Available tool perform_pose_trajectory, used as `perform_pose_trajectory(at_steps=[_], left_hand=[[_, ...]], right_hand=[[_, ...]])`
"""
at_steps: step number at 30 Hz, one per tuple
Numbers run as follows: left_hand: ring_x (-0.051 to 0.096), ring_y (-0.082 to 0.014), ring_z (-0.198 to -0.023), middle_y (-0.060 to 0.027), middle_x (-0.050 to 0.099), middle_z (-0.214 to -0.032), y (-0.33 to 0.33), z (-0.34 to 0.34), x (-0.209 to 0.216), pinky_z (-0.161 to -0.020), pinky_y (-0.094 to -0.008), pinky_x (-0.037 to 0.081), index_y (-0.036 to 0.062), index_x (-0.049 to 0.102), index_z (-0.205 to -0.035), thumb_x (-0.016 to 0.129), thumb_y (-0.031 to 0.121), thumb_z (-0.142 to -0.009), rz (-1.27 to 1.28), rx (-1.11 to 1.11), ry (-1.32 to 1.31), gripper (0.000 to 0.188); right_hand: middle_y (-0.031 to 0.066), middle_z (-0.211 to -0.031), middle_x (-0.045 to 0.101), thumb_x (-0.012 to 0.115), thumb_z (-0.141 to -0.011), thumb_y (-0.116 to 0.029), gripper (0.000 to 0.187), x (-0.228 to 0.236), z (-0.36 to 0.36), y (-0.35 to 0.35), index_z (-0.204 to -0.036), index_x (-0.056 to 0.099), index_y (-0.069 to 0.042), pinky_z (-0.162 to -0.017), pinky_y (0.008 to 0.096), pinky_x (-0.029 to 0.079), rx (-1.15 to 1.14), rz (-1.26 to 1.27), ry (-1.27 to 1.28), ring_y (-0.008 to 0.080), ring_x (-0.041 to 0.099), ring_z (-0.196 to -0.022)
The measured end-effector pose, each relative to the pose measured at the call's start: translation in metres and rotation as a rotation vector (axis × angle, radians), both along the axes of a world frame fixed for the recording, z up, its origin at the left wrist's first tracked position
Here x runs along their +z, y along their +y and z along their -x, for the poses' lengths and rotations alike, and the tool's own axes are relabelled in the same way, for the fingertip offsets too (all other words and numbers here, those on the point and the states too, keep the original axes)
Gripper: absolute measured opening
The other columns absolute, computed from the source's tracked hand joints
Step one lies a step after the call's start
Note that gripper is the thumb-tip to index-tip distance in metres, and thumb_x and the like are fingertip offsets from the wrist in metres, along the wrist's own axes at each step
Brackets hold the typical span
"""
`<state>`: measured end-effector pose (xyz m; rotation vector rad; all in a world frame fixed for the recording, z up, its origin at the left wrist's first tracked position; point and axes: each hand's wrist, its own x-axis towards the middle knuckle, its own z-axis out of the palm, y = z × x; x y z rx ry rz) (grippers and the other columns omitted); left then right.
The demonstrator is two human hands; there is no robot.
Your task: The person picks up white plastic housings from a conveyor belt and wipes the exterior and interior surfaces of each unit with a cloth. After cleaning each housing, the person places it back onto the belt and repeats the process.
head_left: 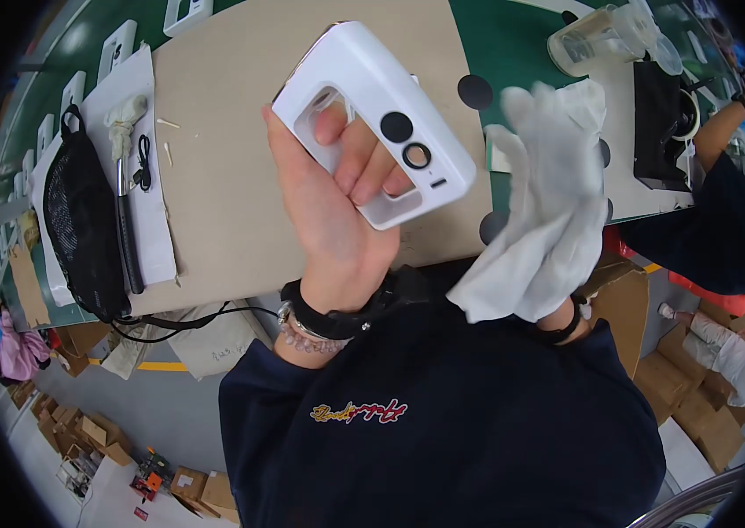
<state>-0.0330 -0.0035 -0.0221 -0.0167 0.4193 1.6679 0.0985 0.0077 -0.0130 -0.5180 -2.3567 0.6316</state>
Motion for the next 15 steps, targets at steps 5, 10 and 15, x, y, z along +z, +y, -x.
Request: perform_pose_trajectory(at_steps=[5, 10, 15], left_hand=[[0.042, -0.0145, -0.073, -0.0029, 0.042, -0.086, -0.002, -0.021, -0.005, -0.068, -0.0289, 0.038, 0.0082, 0.042, -0.097, 0.03, 0.044, -0.087, -0.147, 0.019, 0.175, 0.039], [0.043, -0.0231, -0.107, -0.0155, 0.038, -0.12, -0.014, -0.054, 0.019, -0.089, -0.0345, 0.036, 0.0049, 0.033, -0.123, 0.027, 0.054, -0.083, 0.28, 0.187, 0.789, 0.063], [0.046, -0.0217, -0.101, -0.0138, 0.044, -0.113, -0.022, -0.036, 0.025, -0.085, -0.0332, 0.037, 0.0035, 0.034, -0.12, 0.029, 0.054, -0.083, -0.056, -0.113, 0.235, 0.062]], right_hand=[[0.0084, -0.096, 0.054, 0.06, -0.068, -0.016, 0.043, -0.008, 0.013, -0.004, -0.106, 0.044, -0.003, -0.066, 0.0278, 0.043, -0.319, 0.241, 0.389, 0.0209, 0.053, -0.079], [0.0099, -0.082, 0.056, 0.065, -0.065, -0.018, 0.034, -0.006, -0.007, 0.029, -0.094, 0.05, -0.008, -0.052, 0.0307, 0.042, -0.169, -0.12, 0.479, 0.0249, 0.054, -0.063], [0.0112, -0.076, 0.056, 0.065, -0.065, -0.021, 0.025, 0.021, -0.003, 0.026, -0.085, 0.053, -0.011, -0.044, 0.0331, 0.037, 0.028, -0.022, 0.135, 0.0281, 0.05, -0.053]])
